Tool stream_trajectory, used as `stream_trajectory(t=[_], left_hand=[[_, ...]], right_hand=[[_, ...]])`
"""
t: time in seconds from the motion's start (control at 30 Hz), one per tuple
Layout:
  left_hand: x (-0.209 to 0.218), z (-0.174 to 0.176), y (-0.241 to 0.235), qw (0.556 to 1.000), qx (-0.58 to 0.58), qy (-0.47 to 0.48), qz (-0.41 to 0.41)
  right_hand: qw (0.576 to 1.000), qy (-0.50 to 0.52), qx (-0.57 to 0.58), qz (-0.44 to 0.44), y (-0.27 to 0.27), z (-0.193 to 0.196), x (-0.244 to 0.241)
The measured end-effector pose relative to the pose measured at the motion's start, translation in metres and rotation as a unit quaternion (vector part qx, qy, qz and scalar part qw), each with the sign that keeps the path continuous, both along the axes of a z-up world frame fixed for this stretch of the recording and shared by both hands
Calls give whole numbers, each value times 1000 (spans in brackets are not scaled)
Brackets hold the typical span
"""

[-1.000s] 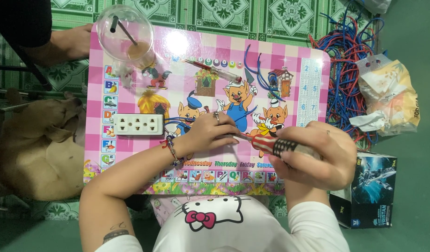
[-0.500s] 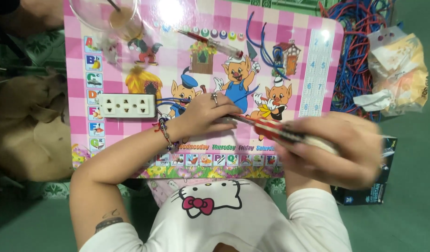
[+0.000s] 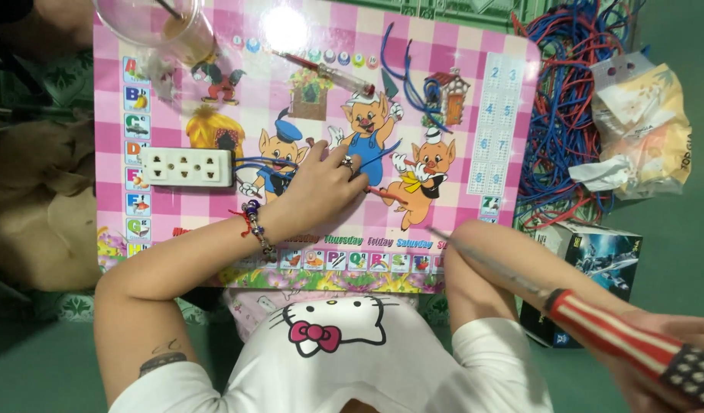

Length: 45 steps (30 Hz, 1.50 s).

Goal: The person uses a screwdriver to tighten screws on a small black electrical component while holding it with their other hand. They repeatedly adjust the component and continue tightening the screws.

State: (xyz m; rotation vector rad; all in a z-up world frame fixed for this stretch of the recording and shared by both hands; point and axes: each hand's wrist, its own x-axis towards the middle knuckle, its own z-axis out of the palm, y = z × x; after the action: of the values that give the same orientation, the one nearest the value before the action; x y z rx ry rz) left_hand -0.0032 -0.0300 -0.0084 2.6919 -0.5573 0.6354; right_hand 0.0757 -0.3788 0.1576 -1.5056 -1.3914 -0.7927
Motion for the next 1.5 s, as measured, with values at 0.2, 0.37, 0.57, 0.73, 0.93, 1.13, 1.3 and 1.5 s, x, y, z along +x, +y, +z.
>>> stream_trajectory(t=[0.2, 0.37, 0.57, 0.73, 0.93, 1.13, 1.3, 1.5], left_hand=[[31, 14, -18, 967, 163, 195, -16], [52, 11, -23, 953, 129, 271, -39], [99, 16, -25, 940, 141, 311, -6], [105, 8, -30, 949, 153, 276, -14], [97, 6, -50, 924, 169, 338, -49], [127, 11, -72, 922, 237, 298, -71], [142, 37, -68, 942, 287, 168, -48], [78, 90, 31, 994, 15, 90, -65]], right_hand=[[996, 3, 86, -25, -44, 17, -6], [997, -9, 27, -66, -56, 18, -3], [996, -16, 82, -5, -37, 17, -1], [999, -13, 42, 9, -62, 8, 0], [999, -2, 45, 25, -63, 4, -2], [1000, 7, 20, 16, -69, 7, -4], [999, 2, 42, 1, -44, 13, 2], [992, 4, 123, 36, 20, 20, 25]])
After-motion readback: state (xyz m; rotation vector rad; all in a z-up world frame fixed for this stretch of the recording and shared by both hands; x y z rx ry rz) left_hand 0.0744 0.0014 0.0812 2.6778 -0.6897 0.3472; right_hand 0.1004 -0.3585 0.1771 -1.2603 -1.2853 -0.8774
